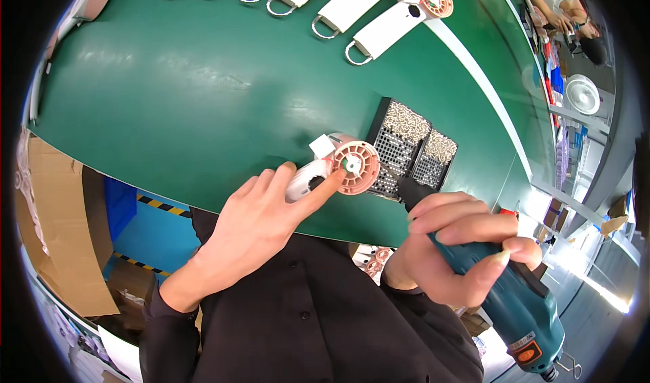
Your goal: Using an electric screwdriver to attach internal components and housings for portable handheld fans on an assembly line.
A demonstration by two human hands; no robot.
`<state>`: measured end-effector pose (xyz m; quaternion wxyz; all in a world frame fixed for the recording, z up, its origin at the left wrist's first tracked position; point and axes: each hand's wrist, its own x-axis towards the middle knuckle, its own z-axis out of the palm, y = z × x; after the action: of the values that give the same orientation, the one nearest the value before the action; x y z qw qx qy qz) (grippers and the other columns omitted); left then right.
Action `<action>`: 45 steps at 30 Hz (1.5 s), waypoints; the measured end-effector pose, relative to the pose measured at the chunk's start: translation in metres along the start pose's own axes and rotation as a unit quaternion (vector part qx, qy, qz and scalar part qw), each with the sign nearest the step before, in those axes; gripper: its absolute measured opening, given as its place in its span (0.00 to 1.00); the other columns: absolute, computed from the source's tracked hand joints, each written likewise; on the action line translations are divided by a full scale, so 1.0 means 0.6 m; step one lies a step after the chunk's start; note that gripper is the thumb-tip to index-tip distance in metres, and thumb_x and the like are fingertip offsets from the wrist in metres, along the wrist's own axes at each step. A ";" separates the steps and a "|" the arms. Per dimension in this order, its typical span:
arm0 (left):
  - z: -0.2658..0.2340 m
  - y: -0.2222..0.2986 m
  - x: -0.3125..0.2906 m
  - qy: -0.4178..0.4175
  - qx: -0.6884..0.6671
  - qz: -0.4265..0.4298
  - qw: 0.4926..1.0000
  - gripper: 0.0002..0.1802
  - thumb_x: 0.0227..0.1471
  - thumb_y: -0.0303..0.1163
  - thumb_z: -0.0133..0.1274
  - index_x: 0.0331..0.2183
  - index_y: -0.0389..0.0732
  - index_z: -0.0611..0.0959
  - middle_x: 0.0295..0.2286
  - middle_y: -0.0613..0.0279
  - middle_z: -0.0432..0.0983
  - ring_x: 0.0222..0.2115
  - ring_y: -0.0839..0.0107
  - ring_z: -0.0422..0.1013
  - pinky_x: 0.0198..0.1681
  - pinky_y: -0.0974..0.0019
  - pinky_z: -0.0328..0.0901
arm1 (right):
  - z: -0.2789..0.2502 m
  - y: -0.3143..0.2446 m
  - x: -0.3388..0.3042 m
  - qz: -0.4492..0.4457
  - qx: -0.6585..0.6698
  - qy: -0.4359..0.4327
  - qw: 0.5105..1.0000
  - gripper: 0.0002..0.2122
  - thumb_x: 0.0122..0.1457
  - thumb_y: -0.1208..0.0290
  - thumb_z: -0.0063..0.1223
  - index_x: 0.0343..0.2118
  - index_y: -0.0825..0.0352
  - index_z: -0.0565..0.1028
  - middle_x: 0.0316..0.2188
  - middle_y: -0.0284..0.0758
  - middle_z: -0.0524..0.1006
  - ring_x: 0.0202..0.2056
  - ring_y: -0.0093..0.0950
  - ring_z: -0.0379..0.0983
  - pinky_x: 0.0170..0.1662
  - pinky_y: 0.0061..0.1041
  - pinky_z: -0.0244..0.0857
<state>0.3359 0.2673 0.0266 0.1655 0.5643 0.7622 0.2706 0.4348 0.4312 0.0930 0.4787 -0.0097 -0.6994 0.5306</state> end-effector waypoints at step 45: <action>-0.199 -0.347 0.135 0.398 0.061 -0.214 0.890 0.27 0.50 0.39 0.56 0.48 0.33 0.71 0.39 0.46 0.73 0.41 0.52 0.68 0.45 0.55 0.64 | 0.049 -0.008 -0.073 0.055 0.052 0.069 0.995 0.11 0.55 0.73 0.49 0.37 0.67 0.60 0.13 0.38 0.65 0.09 0.30 0.62 0.12 0.30 0.66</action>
<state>0.0838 0.2721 0.0013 -0.1329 0.2417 0.8813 0.3837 0.4408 0.3846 0.0681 0.4954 -0.0602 -0.6347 0.5900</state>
